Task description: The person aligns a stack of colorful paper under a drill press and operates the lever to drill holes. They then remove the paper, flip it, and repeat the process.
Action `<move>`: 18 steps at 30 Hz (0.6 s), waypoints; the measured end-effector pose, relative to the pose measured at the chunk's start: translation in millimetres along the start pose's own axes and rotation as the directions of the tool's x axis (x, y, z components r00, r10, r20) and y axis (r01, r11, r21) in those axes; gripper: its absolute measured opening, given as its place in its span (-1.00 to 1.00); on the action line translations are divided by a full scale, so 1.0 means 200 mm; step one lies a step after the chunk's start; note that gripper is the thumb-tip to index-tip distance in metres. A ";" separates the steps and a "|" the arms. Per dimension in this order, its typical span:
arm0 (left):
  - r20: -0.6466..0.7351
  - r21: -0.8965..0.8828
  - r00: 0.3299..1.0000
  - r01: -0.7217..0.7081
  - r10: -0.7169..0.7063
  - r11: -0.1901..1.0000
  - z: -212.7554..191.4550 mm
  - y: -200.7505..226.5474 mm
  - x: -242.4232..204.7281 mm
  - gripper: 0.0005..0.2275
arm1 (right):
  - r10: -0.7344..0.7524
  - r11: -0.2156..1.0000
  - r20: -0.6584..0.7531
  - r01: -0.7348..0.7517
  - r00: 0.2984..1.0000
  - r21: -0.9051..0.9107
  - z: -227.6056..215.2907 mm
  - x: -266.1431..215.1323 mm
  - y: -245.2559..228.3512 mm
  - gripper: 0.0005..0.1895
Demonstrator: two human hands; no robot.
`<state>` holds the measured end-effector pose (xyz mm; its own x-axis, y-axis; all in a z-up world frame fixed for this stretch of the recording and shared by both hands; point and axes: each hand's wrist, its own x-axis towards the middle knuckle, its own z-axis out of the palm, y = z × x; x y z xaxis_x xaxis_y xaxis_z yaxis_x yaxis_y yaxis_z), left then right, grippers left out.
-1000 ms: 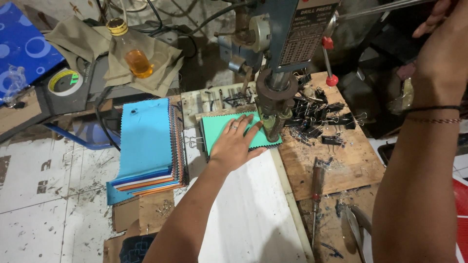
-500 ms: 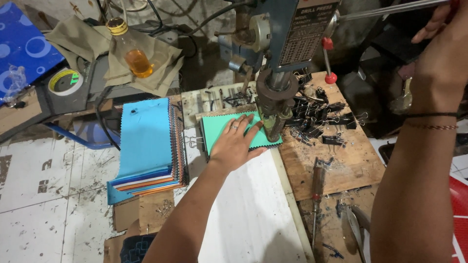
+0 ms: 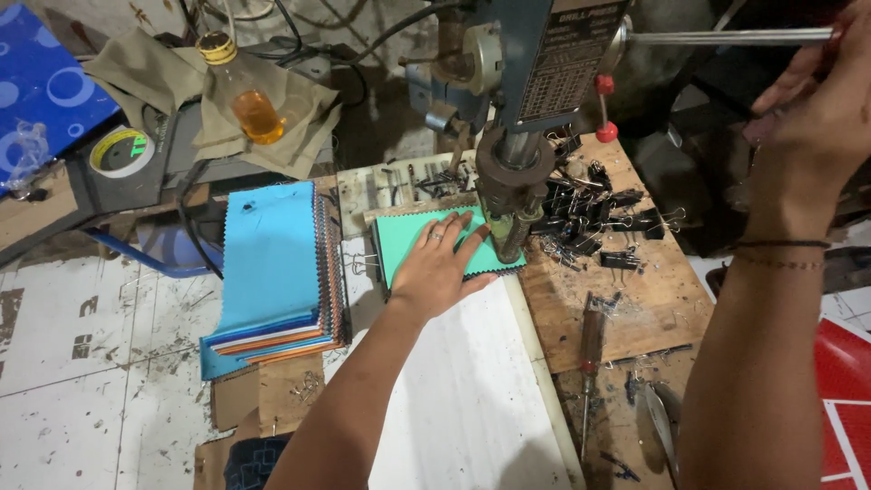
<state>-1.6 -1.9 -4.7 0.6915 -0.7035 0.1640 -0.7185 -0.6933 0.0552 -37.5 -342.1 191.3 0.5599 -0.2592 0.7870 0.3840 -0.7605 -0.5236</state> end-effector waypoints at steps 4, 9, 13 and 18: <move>0.007 -0.007 1.000 0.003 -0.003 1.000 -0.01 0.00 -0.01 -0.32 | -0.053 0.998 0.049 0.051 0.997 0.042 -0.01 -0.04 0.04 -0.24; -0.010 -0.005 1.000 -0.001 0.001 1.000 0.01 0.00 0.00 -0.32 | -0.010 0.983 -0.107 0.030 0.994 0.179 0.03 -0.02 0.11 -0.73; 0.018 0.013 1.000 0.000 0.000 1.000 -0.01 0.00 0.00 -0.31 | 0.065 0.992 -0.257 -0.034 0.964 0.123 0.08 0.14 0.25 -0.57; -0.040 0.007 0.999 -0.012 0.012 1.000 0.02 -0.01 -0.01 -0.32 | -0.639 0.746 0.507 0.628 0.579 0.223 -0.10 0.61 1.08 0.18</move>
<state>-1.3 -0.8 -8.1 0.6791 -0.7051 0.2041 -0.7261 -0.6860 0.0461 99.0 -549.6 180.9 0.4513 0.6378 0.6242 0.8015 -0.5972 0.0308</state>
